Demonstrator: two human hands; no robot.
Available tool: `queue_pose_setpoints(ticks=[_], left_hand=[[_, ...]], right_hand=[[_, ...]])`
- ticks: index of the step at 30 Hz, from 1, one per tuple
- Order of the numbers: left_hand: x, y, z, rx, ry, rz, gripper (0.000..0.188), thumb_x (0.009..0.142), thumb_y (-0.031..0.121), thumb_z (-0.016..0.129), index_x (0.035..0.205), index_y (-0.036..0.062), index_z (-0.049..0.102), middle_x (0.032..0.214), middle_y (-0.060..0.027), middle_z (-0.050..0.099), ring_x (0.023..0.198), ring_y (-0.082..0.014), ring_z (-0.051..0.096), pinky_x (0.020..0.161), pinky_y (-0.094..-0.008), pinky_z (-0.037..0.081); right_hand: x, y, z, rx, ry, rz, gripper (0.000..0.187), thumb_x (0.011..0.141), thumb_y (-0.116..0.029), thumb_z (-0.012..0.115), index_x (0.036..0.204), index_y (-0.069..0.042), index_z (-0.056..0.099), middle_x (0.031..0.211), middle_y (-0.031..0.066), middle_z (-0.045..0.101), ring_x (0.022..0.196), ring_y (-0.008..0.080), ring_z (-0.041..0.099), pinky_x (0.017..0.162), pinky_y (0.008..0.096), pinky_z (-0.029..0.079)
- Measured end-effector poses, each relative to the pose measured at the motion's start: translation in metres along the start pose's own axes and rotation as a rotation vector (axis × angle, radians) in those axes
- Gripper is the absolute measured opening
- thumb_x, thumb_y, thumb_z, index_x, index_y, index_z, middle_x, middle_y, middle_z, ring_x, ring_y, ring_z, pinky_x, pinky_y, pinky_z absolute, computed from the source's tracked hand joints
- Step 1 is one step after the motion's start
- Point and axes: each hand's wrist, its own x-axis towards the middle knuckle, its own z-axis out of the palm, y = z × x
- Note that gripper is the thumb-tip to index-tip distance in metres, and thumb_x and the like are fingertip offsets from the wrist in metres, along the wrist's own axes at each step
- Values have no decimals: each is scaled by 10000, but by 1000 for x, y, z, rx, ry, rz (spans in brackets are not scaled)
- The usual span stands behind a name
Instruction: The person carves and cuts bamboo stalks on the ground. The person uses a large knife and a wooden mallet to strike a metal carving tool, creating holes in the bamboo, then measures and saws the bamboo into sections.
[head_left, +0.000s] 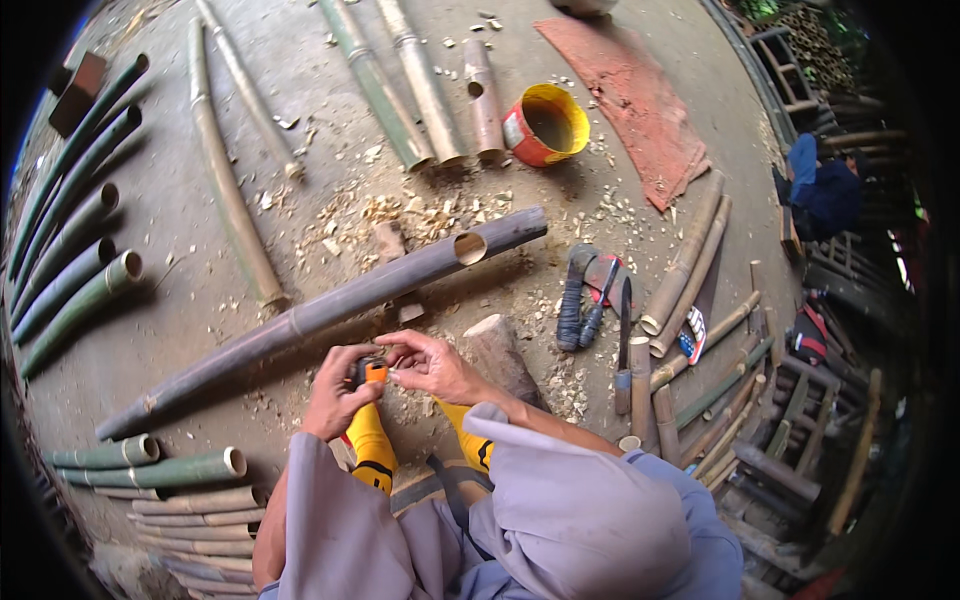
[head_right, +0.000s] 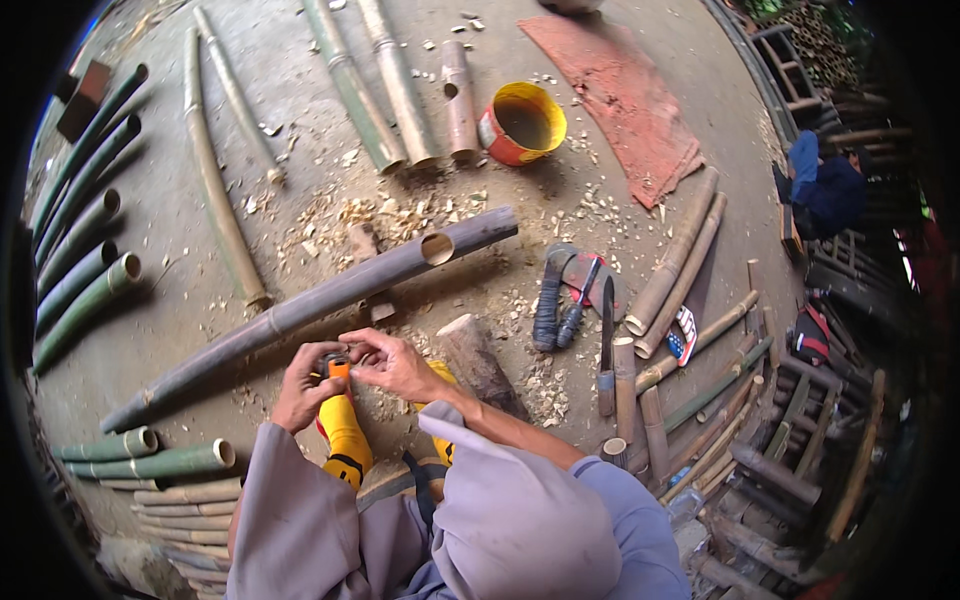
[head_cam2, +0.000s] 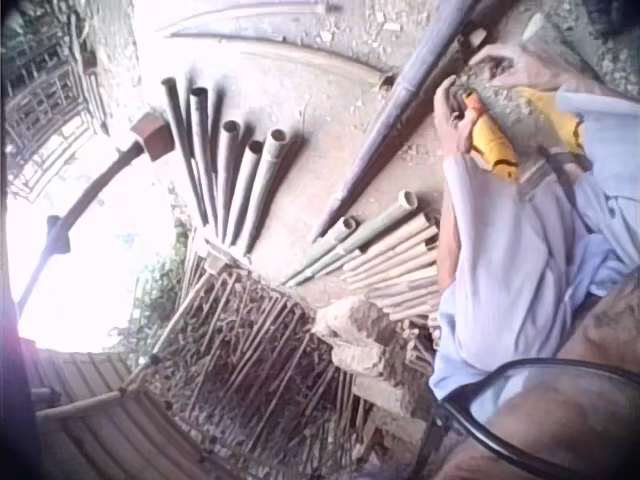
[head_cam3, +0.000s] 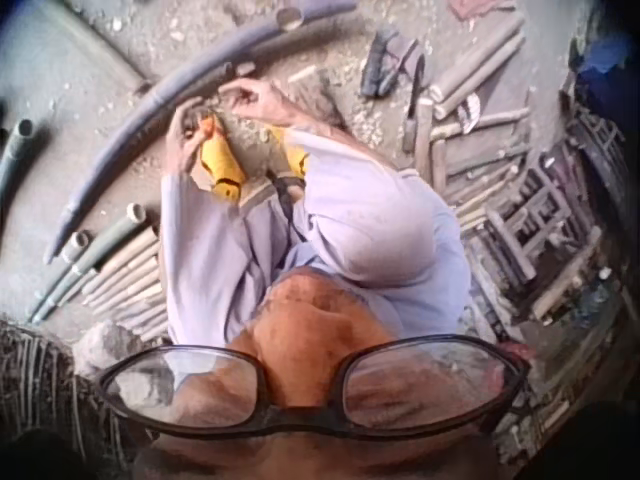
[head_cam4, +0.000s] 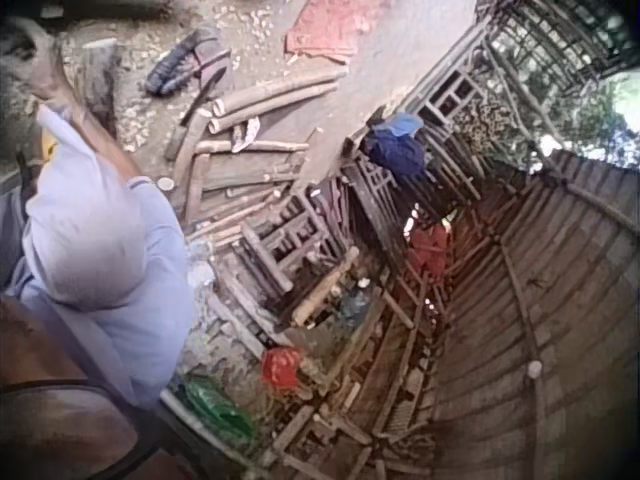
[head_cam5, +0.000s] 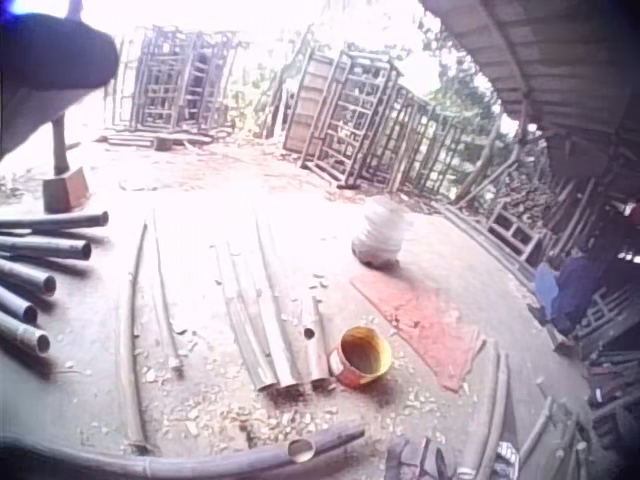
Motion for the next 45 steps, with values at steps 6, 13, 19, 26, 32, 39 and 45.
queue_pose_setpoints(ticks=[6, 13, 19, 26, 32, 39, 45], left_hand=[[45, 31, 37, 416, -229, 160, 459, 765, 325, 695, 1101, 25, 612, 1011, -197, 586, 941, -374, 589, 821, -425, 479], [41, 3, -7, 598, -10, -316, 330, 780, 280, 610, 957, 6, 557, 824, -217, 625, 771, -381, 629, 718, -431, 489], [47, -15, -40, 624, 230, -298, 532, 817, 378, 658, 1198, 88, 426, 847, -233, 650, 819, -405, 649, 737, -451, 496], [72, -15, -50, 791, 205, -413, 644, 819, 501, 625, 1293, 81, 505, 1094, -269, 632, 1044, -419, 602, 879, -484, 477], [71, -6, -46, 871, 248, -387, 587, 805, 492, 643, 1215, 79, 567, 1008, -229, 674, 973, -387, 644, 835, -467, 498], [76, -1, -39, 889, 233, -378, 560, 820, 485, 628, 1200, 80, 555, 955, -249, 672, 924, -395, 652, 801, -480, 505], [71, -1, -41, 878, 235, -408, 551, 825, 476, 637, 1185, 68, 550, 960, -243, 662, 937, -398, 643, 799, -484, 507]], right_hand=[[-20, 5, -36, -212, 130, -27, 144, 874, -61, 654, 996, -7, 600, 877, 38, 617, 772, 87, 598, 671, 230, 523], [3, 13, -163, 246, 766, -75, 146, 856, -57, 651, 966, 26, 602, 762, 106, 637, 553, 123, 594, 437, 230, 482], [47, 26, -233, -47, 1057, 104, 210, 815, -125, 724, 959, 16, 666, 728, 56, 675, 554, 94, 591, 468, 229, 455], [17, 36, -243, -585, 1076, 9, 332, 850, -238, 688, 1066, 13, 656, 740, 123, 686, 666, 170, 626, 634, 327, 486], [-50, 66, -220, -1158, 961, 500, 594, 854, -294, 658, 1326, -18, 425, 1209, 282, 547, 1091, 409, 550, 888, 496, 454], [-59, 109, -233, -944, 1232, 216, 670, 754, -112, 648, 1353, 46, 394, 1100, 260, 601, 1017, 390, 580, 908, 441, 440], [-36, 13, -180, -119, 820, -98, 324, 922, -155, 550, 1198, 11, 515, 803, 67, 612, 604, 146, 551, 565, 295, 452]])
